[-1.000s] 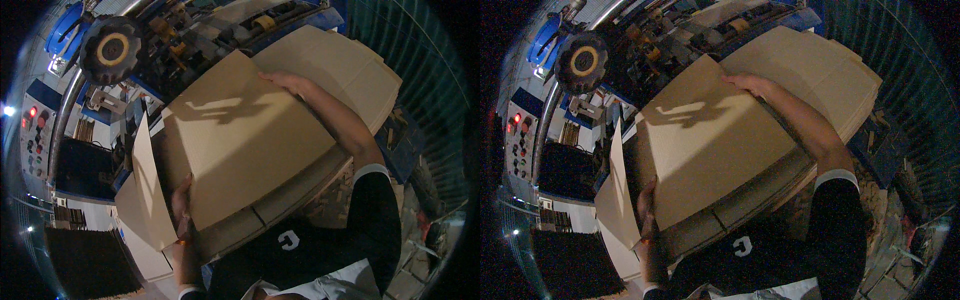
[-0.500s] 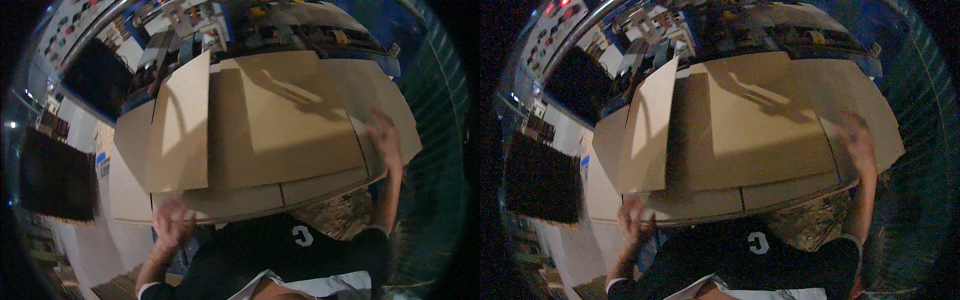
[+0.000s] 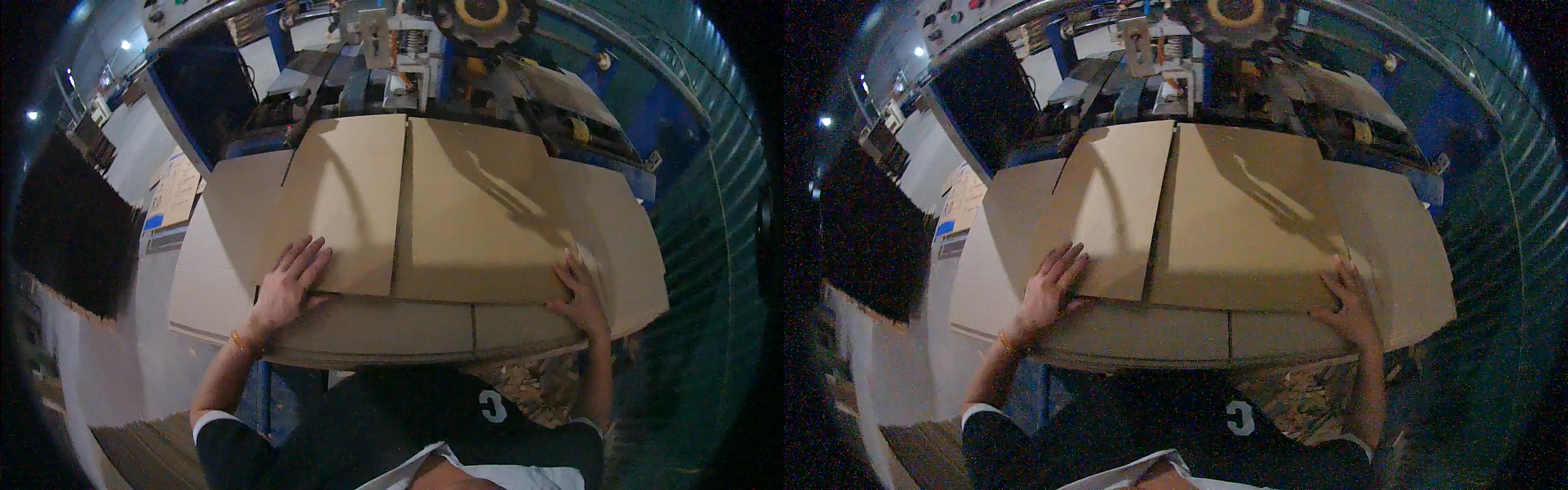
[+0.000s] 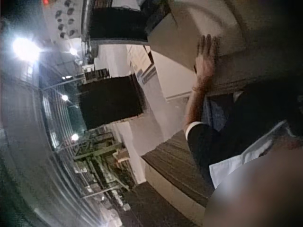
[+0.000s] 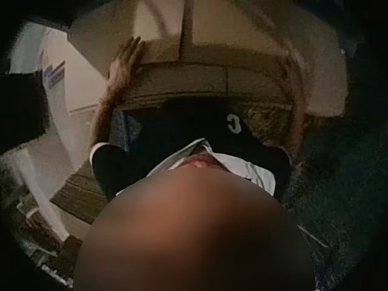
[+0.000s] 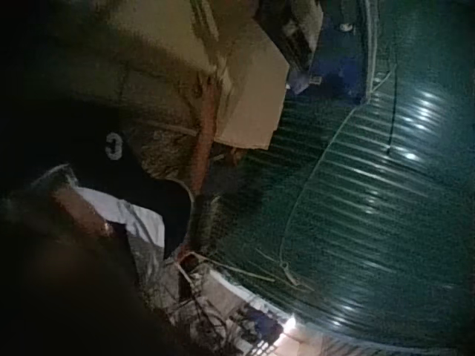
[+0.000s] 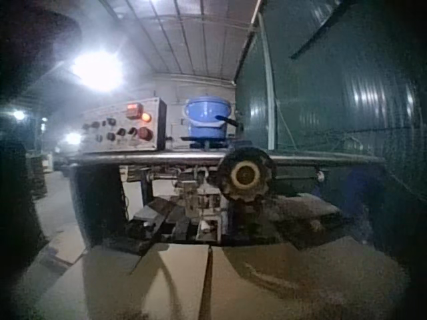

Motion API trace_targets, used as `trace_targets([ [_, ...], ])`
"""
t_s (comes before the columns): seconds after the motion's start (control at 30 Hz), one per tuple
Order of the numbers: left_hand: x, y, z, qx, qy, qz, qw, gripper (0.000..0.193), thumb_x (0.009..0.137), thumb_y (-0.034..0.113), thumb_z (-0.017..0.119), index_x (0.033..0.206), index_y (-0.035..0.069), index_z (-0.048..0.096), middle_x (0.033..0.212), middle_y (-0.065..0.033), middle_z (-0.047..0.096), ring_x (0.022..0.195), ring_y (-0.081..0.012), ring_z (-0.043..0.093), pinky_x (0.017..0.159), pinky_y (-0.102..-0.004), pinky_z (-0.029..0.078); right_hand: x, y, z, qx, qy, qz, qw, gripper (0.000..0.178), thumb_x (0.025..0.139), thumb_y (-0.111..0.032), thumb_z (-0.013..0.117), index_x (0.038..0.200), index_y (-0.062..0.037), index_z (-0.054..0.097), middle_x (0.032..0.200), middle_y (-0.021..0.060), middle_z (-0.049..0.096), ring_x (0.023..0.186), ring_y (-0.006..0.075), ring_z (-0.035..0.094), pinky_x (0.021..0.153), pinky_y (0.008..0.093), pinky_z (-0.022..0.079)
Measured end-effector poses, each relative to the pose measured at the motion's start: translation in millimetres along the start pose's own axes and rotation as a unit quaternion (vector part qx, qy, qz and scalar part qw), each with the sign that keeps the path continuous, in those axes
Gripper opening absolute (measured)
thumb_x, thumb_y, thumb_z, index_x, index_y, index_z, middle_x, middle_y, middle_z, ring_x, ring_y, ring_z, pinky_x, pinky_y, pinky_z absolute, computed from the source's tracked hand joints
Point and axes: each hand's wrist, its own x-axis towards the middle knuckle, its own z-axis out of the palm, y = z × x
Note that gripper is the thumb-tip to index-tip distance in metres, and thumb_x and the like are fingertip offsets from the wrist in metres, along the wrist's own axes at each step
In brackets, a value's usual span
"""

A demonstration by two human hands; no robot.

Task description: The person repeatedly picks up flat cardboard sheets from a stack and places them onto a conveyor or machine. The hands lift each sheet and set it down in a steady, repetitive cycle throughout the clip.

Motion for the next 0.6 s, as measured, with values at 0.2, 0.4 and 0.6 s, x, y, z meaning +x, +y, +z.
trace_targets([
  [0.2, 2.2, -16.8, 0.3, 0.027, 0.099, 0.097, 0.99, 0.049, 0.078, 0.028, 0.058, 0.122, 0.006, 0.051, 0.122, -0.0108, 0.054, 0.114, -0.0274, 0.05, 0.094, -0.0391, 0.044, -1.9, 0.0, -2.7, 0.045, -0.011, 0.002, 0.999, 0.075, 0.061, -0.036, 0.078, 0.127, -0.0114, 0.051, 0.147, 0.0118, 0.024, 0.136, 0.0347, 0.017, 0.11, 0.0439, 0.016],
  [0.4, 33.2, -32.8, 12.7, 0.042, 0.134, 0.069, 0.988, 0.048, 0.079, 0.013, 0.052, 0.126, 0.007, 0.048, 0.125, -0.0105, 0.051, 0.114, -0.0265, 0.051, 0.091, -0.0363, 0.046, 30.9, 8.2, -5.8, -0.102, 0.017, -0.043, 0.994, 0.069, 0.063, -0.036, 0.077, 0.125, -0.0172, 0.053, 0.144, 0.0138, 0.029, 0.133, 0.0365, 0.022, 0.109, 0.0445, 0.02],
  [0.6, 108.0, -60.8, 42.0, 0.01, 0.162, 0.055, 0.985, 0.049, 0.082, 0.013, 0.049, 0.131, 0.012, 0.043, 0.128, -0.0097, 0.049, 0.113, -0.0283, 0.051, 0.095, -0.0397, 0.042, 118.4, 37.1, 1.4, -0.066, 0.071, -0.073, 0.993, 0.051, 0.071, -0.041, 0.07, 0.111, -0.0097, 0.062, 0.124, 0.0206, 0.048, 0.121, 0.0409, 0.037, 0.102, 0.0477, 0.029],
])
